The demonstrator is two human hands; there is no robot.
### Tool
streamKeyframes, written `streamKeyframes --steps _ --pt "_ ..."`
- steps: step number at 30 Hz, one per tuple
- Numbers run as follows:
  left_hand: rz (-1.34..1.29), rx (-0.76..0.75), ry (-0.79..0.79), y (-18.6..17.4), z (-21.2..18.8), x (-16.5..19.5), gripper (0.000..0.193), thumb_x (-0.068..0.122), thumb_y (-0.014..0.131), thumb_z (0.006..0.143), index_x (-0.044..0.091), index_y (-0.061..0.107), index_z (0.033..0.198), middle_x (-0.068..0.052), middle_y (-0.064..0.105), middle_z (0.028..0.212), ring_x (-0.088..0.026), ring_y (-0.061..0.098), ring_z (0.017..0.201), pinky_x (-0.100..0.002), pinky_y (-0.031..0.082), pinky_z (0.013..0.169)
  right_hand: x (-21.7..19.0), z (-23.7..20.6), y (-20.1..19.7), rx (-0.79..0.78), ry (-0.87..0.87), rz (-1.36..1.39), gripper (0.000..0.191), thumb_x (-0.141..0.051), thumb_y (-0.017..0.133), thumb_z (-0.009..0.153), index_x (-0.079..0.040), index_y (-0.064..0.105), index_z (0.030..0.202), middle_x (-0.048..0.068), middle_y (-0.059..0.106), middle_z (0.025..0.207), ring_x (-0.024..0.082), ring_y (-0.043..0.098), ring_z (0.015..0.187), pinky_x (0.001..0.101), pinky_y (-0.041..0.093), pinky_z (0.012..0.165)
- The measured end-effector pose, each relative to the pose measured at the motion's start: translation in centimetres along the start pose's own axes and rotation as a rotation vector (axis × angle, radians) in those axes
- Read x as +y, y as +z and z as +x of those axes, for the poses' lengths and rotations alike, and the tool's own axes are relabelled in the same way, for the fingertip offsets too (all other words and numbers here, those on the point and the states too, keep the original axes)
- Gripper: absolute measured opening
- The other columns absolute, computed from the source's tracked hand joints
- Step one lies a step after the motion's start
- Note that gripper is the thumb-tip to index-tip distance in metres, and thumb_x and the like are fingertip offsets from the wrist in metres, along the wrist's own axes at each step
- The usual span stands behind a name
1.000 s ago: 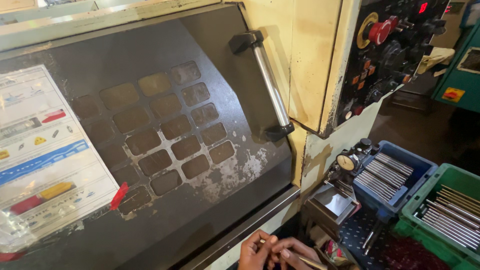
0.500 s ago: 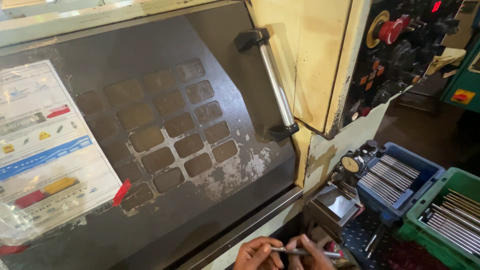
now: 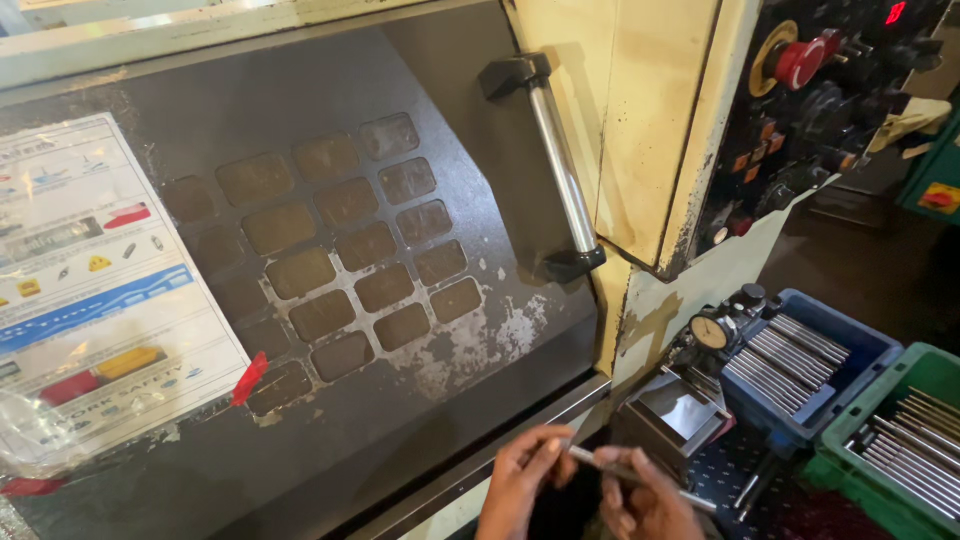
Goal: The person picks up metal rods from a green bin, places each rod into a dial indicator fixture to measure its diameter, and then returns the rod to the bin. The person repeats this process for several rods.
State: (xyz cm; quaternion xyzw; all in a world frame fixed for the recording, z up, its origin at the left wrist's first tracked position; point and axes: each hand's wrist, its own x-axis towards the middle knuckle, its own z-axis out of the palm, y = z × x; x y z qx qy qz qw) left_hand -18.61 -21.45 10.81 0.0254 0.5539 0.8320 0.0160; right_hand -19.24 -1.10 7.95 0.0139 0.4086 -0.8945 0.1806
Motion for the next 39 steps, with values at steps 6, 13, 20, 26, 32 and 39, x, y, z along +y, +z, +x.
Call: streamKeyframes --steps 6,13,20,26,32,39 --pt "0.189 -0.003 0.359 5.1 7.5 6.4 0.034 0.026 0.071 0.095 0.005 0.075 0.121 -0.001 0.069 0.099 -0.014 0.058 0.090 -0.030 0.049 0.085 -5.1 -0.3 4.0 0.062 -0.186 0.210 0.049 -0.038 0.048 0.102 0.001 0.064 0.125 0.008 0.055 0.075 0.014 0.045 0.056 0.0289 0.036 0.050" --pt "0.390 0.475 0.796 10.9 23.3 11.8 0.075 0.025 0.078 0.092 0.003 0.037 0.151 -0.022 0.057 0.128 -0.026 0.060 0.112 -0.038 0.049 0.097 -8.3 2.9 7.9 0.100 -0.375 0.331 0.045 -0.034 0.051 0.104 0.000 0.061 0.132 0.004 0.059 0.085 0.012 0.053 0.073 0.0261 0.042 0.064" --pt "0.388 0.536 0.490 14.3 28.1 15.3 0.037 0.020 0.066 0.089 0.003 0.051 0.119 -0.013 0.068 0.069 -0.023 0.070 0.055 -0.039 0.055 0.056 -10.3 8.3 8.4 0.119 -0.438 0.286 0.043 -0.030 0.052 0.103 -0.002 0.064 0.133 0.003 0.059 0.085 0.011 0.053 0.074 0.0264 0.042 0.065" --pt "0.384 0.543 0.440 14.2 27.0 15.7 0.026 0.020 0.065 0.089 0.003 0.052 0.105 -0.014 0.066 0.062 -0.024 0.069 0.050 -0.038 0.055 0.048 -8.1 9.2 8.2 0.185 -0.456 0.215 0.041 -0.030 0.053 0.104 -0.004 0.065 0.132 0.001 0.058 0.084 0.011 0.051 0.070 0.0269 0.040 0.062" --pt "0.360 0.506 0.434 13.6 26.3 16.2 0.024 0.016 0.063 0.088 0.001 0.052 0.103 -0.012 0.064 0.061 -0.023 0.067 0.047 -0.038 0.053 0.045 -7.0 9.2 9.2 0.210 -0.461 0.187 0.036 -0.028 0.054 0.102 -0.004 0.067 0.126 0.000 0.063 0.087 0.009 0.055 0.075 0.0269 0.041 0.063" --pt "0.351 0.478 0.564 12.0 25.6 16.0 0.026 0.016 0.068 0.089 -0.002 0.055 0.103 -0.012 0.064 0.066 -0.019 0.064 0.049 -0.036 0.054 0.046 -7.3 8.3 10.1 0.166 -0.445 0.122 0.035 -0.028 0.056 0.104 -0.003 0.070 0.125 0.002 0.061 0.081 0.010 0.051 0.068 0.0268 0.040 0.062"
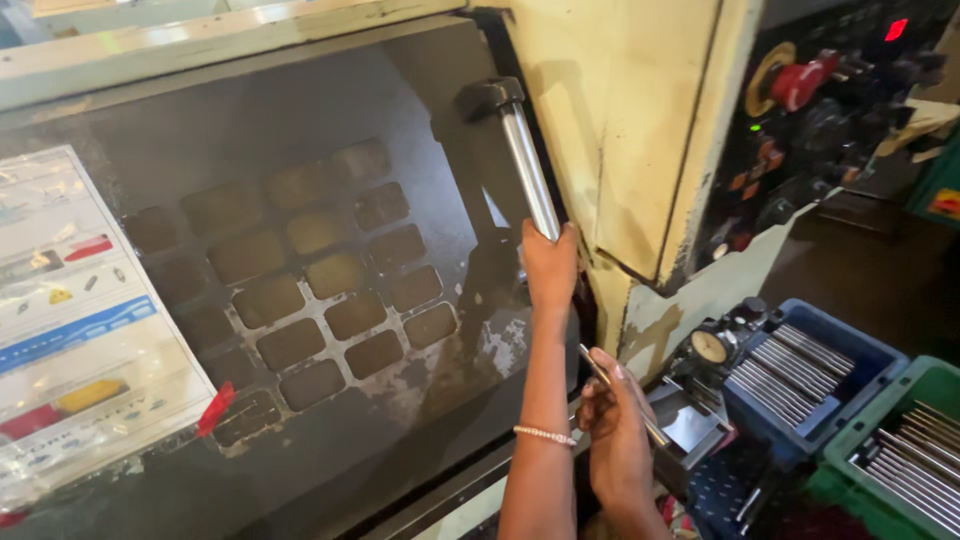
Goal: The person picks up metal rods from a green bin, places each rod into a dial indicator fixture to measure its diameter, and then returns the rod to the bin. The person repeats this process for several rods.
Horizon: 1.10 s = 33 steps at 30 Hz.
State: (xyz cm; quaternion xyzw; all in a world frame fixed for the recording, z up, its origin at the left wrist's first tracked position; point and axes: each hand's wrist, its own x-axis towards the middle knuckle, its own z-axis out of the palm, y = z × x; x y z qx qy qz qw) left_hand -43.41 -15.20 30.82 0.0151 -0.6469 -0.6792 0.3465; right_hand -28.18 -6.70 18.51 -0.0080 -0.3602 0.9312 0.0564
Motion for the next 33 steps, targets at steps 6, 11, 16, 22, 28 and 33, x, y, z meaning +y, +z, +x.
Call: streamKeyframes --steps 6,11,16,22,28,33 --pt "0.066 0.033 -0.061 -8.3 -2.2 2.0 0.026 0.018 0.069 0.088 0.001 0.058 0.105 -0.008 0.064 0.064 -0.018 0.063 0.044 -0.035 0.052 0.043 2.2 -4.5 2.0 -0.094 0.054 0.016 0.037 -0.028 0.054 0.103 -0.002 0.067 0.126 0.003 0.059 0.080 0.010 0.050 0.067 0.0271 0.039 0.060" --pt "0.110 0.061 -0.074 -15.4 -3.6 3.9 0.028 0.019 0.071 0.089 -0.001 0.057 0.103 -0.008 0.061 0.061 -0.017 0.062 0.044 -0.034 0.051 0.044 4.3 -6.1 3.0 -0.110 0.136 0.000 0.036 -0.029 0.054 0.104 -0.002 0.067 0.125 0.004 0.058 0.078 0.013 0.048 0.061 0.0285 0.038 0.056" --pt "0.154 0.074 -0.065 -22.6 -4.0 5.2 0.023 0.018 0.070 0.090 0.001 0.058 0.099 -0.005 0.060 0.060 -0.014 0.058 0.043 -0.032 0.047 0.042 6.3 -6.6 4.9 -0.154 0.198 -0.016 0.037 -0.029 0.053 0.104 -0.003 0.067 0.126 0.003 0.057 0.079 0.012 0.048 0.062 0.0279 0.039 0.056" --pt "0.068 0.130 -0.047 -27.5 -6.4 4.4 0.023 0.016 0.072 0.091 0.002 0.055 0.097 -0.003 0.053 0.061 -0.012 0.051 0.042 -0.031 0.045 0.039 7.6 -5.5 3.0 -0.223 0.268 0.000 0.037 -0.027 0.051 0.104 -0.002 0.065 0.128 0.002 0.056 0.080 0.011 0.048 0.065 0.0277 0.038 0.059" --pt "0.235 0.320 -0.122 -19.8 -11.1 -2.6 0.026 0.018 0.074 0.091 0.002 0.056 0.100 -0.005 0.054 0.063 -0.012 0.053 0.046 -0.030 0.048 0.040 5.9 3.1 -9.1 -0.278 0.346 -0.018 0.040 -0.028 0.049 0.104 -0.001 0.065 0.129 0.004 0.056 0.079 0.012 0.048 0.067 0.0285 0.038 0.060" --pt "0.725 0.592 -0.061 -17.7 -12.0 -2.1 0.051 0.022 0.074 0.087 0.011 0.053 0.132 -0.014 0.071 0.074 -0.019 0.068 0.057 -0.036 0.054 0.053 7.2 6.3 -12.0 -0.328 0.390 -0.049 0.046 -0.033 0.049 0.105 0.001 0.064 0.133 0.003 0.053 0.077 0.012 0.045 0.065 0.0288 0.037 0.059"
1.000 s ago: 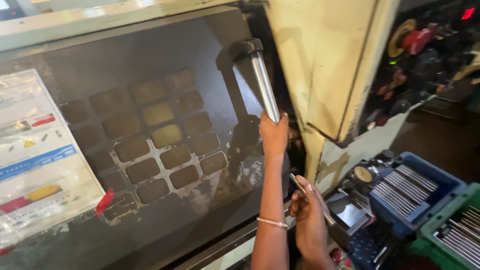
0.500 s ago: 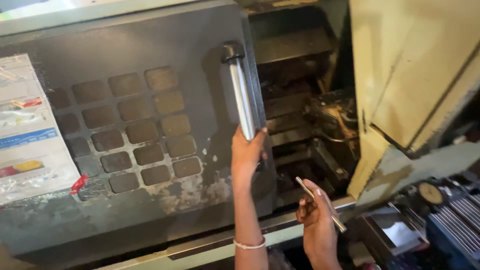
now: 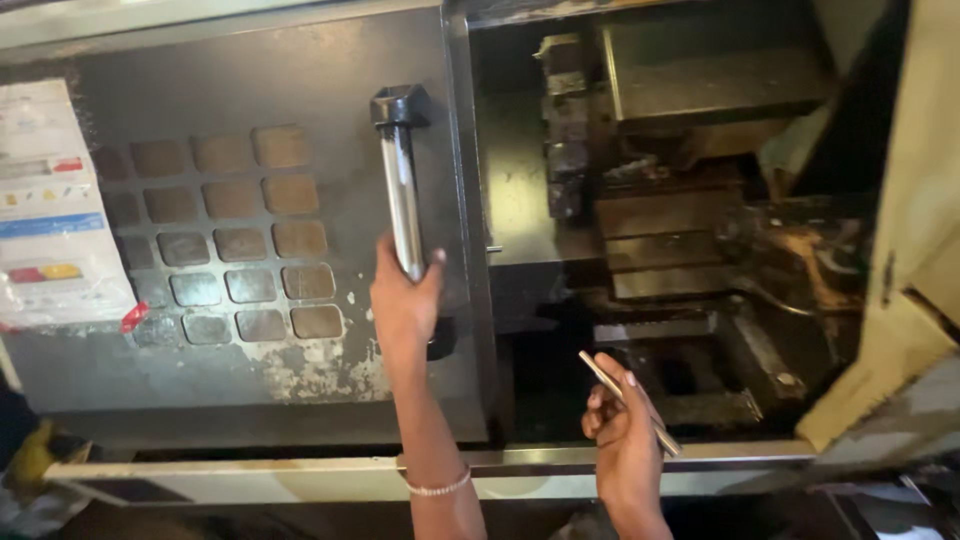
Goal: The person picks up metal rods from a green bin, places each rod into a dial indicator fixture to measure its diameter, and then returns the rod to the bin. The person repeats this process for several rods.
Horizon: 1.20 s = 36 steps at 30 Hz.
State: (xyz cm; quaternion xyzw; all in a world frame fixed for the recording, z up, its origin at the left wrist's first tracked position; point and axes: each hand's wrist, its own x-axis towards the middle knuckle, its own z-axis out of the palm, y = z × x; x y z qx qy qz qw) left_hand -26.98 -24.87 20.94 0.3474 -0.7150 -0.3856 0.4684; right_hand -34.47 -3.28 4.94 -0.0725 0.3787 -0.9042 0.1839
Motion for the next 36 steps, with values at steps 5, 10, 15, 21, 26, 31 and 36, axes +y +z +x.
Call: streamKeyframes --steps 5,10,15,21,26,31,36 --pt "0.223 0.226 0.080 0.1 6.3 2.9 0.052 0.032 0.070 0.095 0.015 0.049 0.139 -0.021 0.075 0.093 -0.039 0.073 0.083 -0.050 0.057 0.072 3.3 3.9 2.1 -0.119 0.037 0.015 0.063 -0.050 0.041 0.107 0.003 0.067 0.127 0.002 0.052 0.069 0.012 0.042 0.060 0.0286 0.036 0.057" --pt "0.335 0.389 0.158 1.3 10.1 4.4 0.037 0.029 0.065 0.097 0.010 0.052 0.126 -0.020 0.076 0.095 -0.043 0.073 0.087 -0.054 0.056 0.076 5.8 10.6 3.6 -0.062 0.009 -0.145 0.077 -0.060 0.038 0.109 0.009 0.073 0.109 0.003 0.057 0.072 0.010 0.040 0.063 0.0280 0.039 0.062" --pt "0.409 0.381 0.158 0.9 10.9 5.7 0.034 0.027 0.064 0.099 0.003 0.048 0.117 -0.021 0.073 0.088 -0.045 0.071 0.082 -0.056 0.055 0.071 10.3 18.8 6.6 -0.113 0.130 0.073 0.038 -0.044 0.063 0.105 -0.006 0.070 0.104 -0.002 0.050 0.079 0.013 0.043 0.060 0.0315 0.035 0.054" --pt "0.437 0.362 0.099 2.9 12.0 4.8 0.029 0.026 0.063 0.099 0.005 0.047 0.111 -0.020 0.073 0.086 -0.044 0.071 0.081 -0.054 0.056 0.068 16.9 29.0 11.4 0.095 0.267 -0.025 0.035 -0.045 0.063 0.099 -0.012 0.071 0.108 -0.002 0.052 0.081 0.013 0.045 0.057 0.0316 0.039 0.051" --pt "0.430 0.357 0.102 3.1 13.9 4.8 0.030 0.024 0.064 0.098 0.004 0.045 0.109 -0.019 0.072 0.086 -0.043 0.071 0.081 -0.053 0.056 0.068 18.8 34.3 15.9 0.026 0.300 -0.118 0.039 -0.047 0.066 0.100 -0.009 0.070 0.111 0.006 0.052 0.082 0.014 0.046 0.055 0.0336 0.039 0.049" --pt "0.466 0.369 0.098 2.2 10.9 5.8 0.030 0.025 0.065 0.097 0.005 0.045 0.108 -0.019 0.072 0.086 -0.041 0.072 0.081 -0.052 0.056 0.067 16.9 34.4 13.0 0.154 0.179 0.240 0.055 -0.056 0.061 0.098 -0.006 0.061 0.120 0.007 0.067 0.095 0.018 0.068 0.071 0.0398 0.063 0.067" --pt "0.466 0.386 0.088 2.1 11.4 5.7 0.031 0.027 0.065 0.098 0.005 0.046 0.109 -0.018 0.072 0.085 -0.041 0.072 0.080 -0.051 0.056 0.067 16.1 37.1 11.8 0.218 0.175 0.023 0.090 -0.085 0.045 0.104 -0.009 0.043 0.153 0.001 0.053 0.106 0.015 0.056 0.080 0.0341 0.049 0.068"
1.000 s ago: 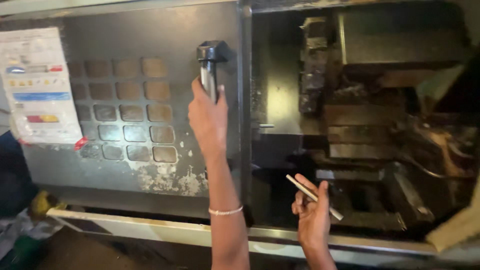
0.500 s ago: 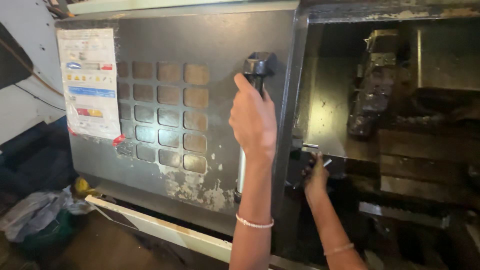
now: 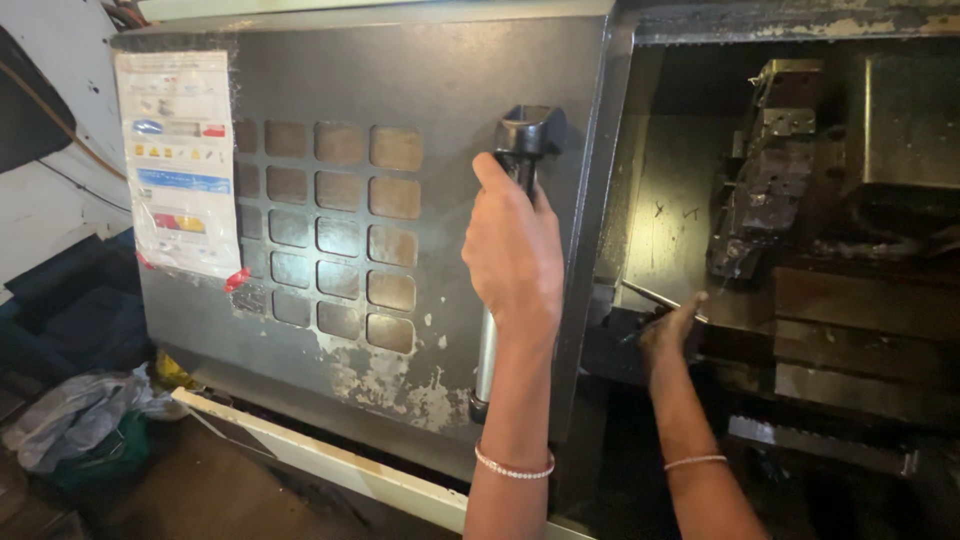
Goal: The person picks up metal rods from a green bin, places each rod into a dial indicator fixture to measure its diameter, and then returns the rod to the bin. The person repeats this process for several rods.
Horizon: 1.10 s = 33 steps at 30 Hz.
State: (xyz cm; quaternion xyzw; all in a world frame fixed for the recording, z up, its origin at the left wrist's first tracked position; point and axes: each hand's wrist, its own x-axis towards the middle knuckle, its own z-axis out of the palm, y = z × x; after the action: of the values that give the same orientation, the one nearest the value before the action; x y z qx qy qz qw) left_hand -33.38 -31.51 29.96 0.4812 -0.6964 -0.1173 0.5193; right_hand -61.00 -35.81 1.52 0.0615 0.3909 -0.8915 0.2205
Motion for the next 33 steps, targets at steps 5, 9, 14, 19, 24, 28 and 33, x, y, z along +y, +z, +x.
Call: streamKeyframes --steps 5,9,14,19,24,28,33 --pt "0.017 -0.011 0.006 1.3 0.5 -0.2 0.032 0.028 0.065 0.098 0.006 0.046 0.110 -0.018 0.072 0.085 -0.040 0.072 0.080 -0.051 0.056 0.067 1.4 2.1 -0.1 -0.112 -0.059 -0.039 0.074 -0.071 0.051 0.099 -0.004 0.060 0.129 0.013 0.067 0.096 0.022 0.063 0.062 0.0339 0.047 0.047" --pt "0.025 0.003 -0.004 1.6 0.6 -0.2 0.032 0.028 0.065 0.098 0.006 0.046 0.109 -0.017 0.073 0.085 -0.040 0.072 0.079 -0.051 0.057 0.066 1.4 2.7 -0.1 -0.060 -0.026 -0.245 0.053 -0.059 0.058 0.100 -0.008 0.059 0.115 0.013 0.060 0.085 0.025 0.052 0.053 0.0361 0.033 0.039" --pt "0.050 -0.002 -0.005 2.4 1.5 -0.1 0.033 0.027 0.066 0.097 0.005 0.045 0.110 -0.017 0.072 0.085 -0.039 0.073 0.077 -0.048 0.058 0.063 1.6 3.9 1.0 -0.263 0.226 -0.151 0.049 -0.053 0.060 0.098 -0.010 0.055 0.119 0.012 0.060 0.101 0.024 0.057 0.077 0.0374 0.043 0.062" --pt "0.052 0.039 0.013 2.3 1.3 -0.4 0.032 0.027 0.066 0.097 0.006 0.046 0.109 -0.017 0.073 0.085 -0.039 0.073 0.077 -0.049 0.058 0.064 2.8 2.7 0.6 -0.324 0.172 -0.462 0.054 -0.055 0.062 0.097 -0.012 0.053 0.127 0.009 0.058 0.117 0.023 0.055 0.098 0.0400 0.043 0.081" --pt "0.060 0.011 -0.009 2.0 1.0 0.2 0.032 0.028 0.066 0.098 0.006 0.046 0.108 -0.017 0.072 0.085 -0.039 0.072 0.078 -0.050 0.057 0.064 3.3 1.6 -0.2 -0.276 -0.188 -0.692 0.061 -0.053 0.068 0.094 -0.009 0.051 0.132 0.009 0.058 0.130 0.022 0.055 0.116 0.0397 0.043 0.097" --pt "0.023 0.023 0.006 2.0 1.2 -0.1 0.032 0.028 0.067 0.096 0.006 0.046 0.108 -0.016 0.072 0.086 -0.039 0.072 0.078 -0.050 0.057 0.065 4.7 1.1 -0.7 0.060 -0.651 -0.432 0.038 -0.027 0.076 0.094 -0.001 0.061 0.118 0.013 0.066 0.112 0.021 0.061 0.098 0.0365 0.050 0.088" --pt "0.004 0.037 0.019 2.1 1.2 -0.5 0.033 0.028 0.067 0.096 0.006 0.045 0.109 -0.017 0.072 0.087 -0.039 0.072 0.077 -0.050 0.057 0.065 4.4 1.4 -2.0 -0.116 -0.842 -0.620 0.018 -0.014 0.078 0.099 0.000 0.068 0.093 0.004 0.066 0.079 0.013 0.057 0.069 0.0308 0.045 0.062"
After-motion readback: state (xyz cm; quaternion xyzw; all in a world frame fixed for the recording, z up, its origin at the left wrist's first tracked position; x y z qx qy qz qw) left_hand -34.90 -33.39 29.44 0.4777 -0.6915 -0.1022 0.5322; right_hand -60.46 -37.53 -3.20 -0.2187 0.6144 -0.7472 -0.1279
